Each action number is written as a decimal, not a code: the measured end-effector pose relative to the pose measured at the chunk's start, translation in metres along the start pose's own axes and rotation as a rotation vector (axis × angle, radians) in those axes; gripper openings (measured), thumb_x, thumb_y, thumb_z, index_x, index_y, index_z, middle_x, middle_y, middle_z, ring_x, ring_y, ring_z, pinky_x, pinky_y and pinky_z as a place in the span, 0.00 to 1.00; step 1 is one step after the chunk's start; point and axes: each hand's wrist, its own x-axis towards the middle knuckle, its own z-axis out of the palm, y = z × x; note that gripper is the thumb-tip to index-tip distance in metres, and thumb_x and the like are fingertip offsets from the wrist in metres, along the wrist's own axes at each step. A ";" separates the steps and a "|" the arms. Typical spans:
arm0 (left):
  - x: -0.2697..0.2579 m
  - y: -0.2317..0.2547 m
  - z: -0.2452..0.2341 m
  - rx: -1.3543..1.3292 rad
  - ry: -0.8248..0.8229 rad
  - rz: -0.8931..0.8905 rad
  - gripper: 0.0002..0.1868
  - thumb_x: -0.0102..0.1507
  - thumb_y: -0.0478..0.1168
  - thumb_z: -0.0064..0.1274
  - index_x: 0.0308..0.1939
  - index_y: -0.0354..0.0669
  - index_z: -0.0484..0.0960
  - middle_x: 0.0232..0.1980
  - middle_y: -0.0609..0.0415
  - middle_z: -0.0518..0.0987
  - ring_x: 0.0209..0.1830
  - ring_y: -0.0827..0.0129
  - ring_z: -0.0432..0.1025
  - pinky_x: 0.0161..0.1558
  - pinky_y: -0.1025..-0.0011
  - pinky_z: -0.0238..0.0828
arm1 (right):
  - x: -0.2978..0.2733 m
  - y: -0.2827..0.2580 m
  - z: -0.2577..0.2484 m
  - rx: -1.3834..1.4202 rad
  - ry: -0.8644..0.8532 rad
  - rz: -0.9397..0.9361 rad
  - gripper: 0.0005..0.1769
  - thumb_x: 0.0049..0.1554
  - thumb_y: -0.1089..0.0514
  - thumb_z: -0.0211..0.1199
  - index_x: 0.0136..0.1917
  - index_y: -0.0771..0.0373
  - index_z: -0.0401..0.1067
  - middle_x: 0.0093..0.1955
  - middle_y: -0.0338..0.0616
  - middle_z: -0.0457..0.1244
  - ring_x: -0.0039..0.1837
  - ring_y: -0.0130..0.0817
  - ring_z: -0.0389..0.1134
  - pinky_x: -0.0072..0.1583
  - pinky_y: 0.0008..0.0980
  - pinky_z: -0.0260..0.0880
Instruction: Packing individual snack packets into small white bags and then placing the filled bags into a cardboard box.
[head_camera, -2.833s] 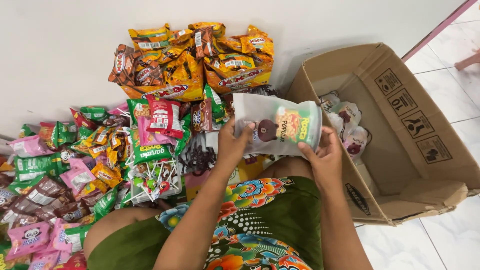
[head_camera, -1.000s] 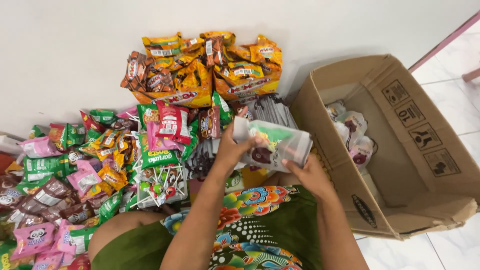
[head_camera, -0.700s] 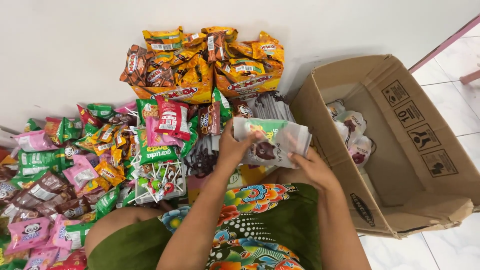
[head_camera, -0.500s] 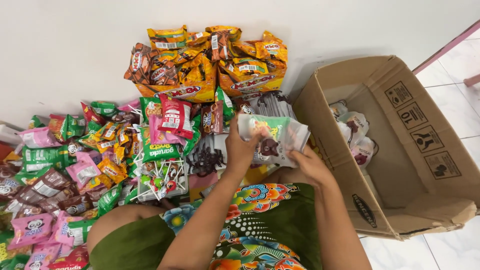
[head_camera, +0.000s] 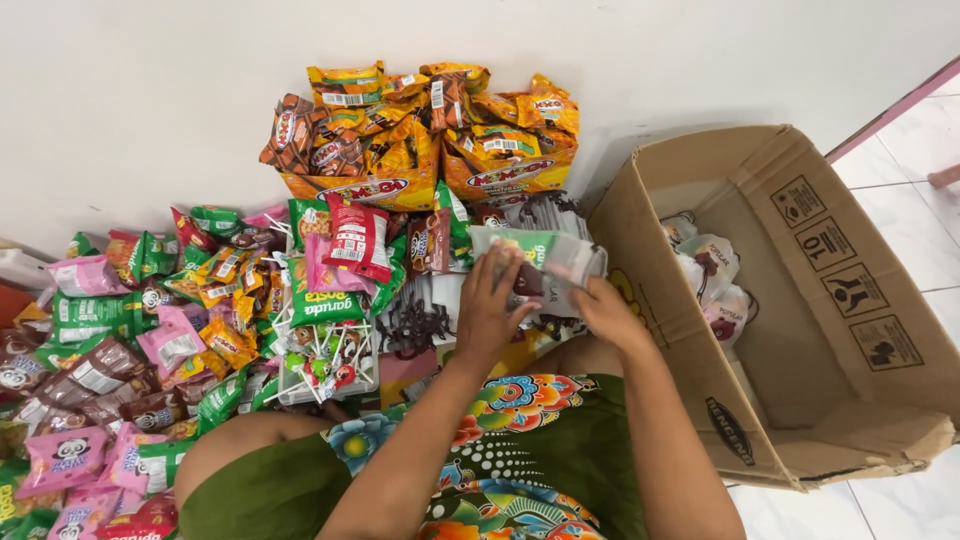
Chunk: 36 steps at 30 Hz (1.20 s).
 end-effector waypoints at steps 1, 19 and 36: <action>-0.003 -0.004 0.009 0.019 0.008 0.022 0.47 0.57 0.60 0.63 0.76 0.53 0.64 0.75 0.42 0.64 0.74 0.47 0.60 0.69 0.51 0.60 | -0.010 -0.028 0.001 -0.093 -0.092 -0.043 0.29 0.63 0.62 0.41 0.75 0.76 0.60 0.75 0.71 0.55 0.76 0.60 0.56 0.75 0.57 0.54; 0.008 0.022 -0.021 0.015 -0.195 -0.128 0.52 0.62 0.60 0.60 0.82 0.46 0.51 0.80 0.39 0.56 0.80 0.44 0.51 0.74 0.43 0.45 | 0.150 -0.051 -0.056 -0.592 0.449 -0.612 0.33 0.59 0.60 0.70 0.75 0.46 0.67 0.67 0.43 0.66 0.70 0.51 0.62 0.69 0.55 0.56; 0.003 0.012 -0.021 -0.018 -0.250 -0.150 0.52 0.60 0.51 0.65 0.81 0.47 0.51 0.81 0.43 0.55 0.81 0.50 0.49 0.77 0.50 0.41 | 0.057 -0.029 -0.091 -0.276 0.449 -0.480 0.25 0.57 0.55 0.74 0.64 0.55 0.68 0.53 0.39 0.59 0.53 0.36 0.63 0.53 0.34 0.66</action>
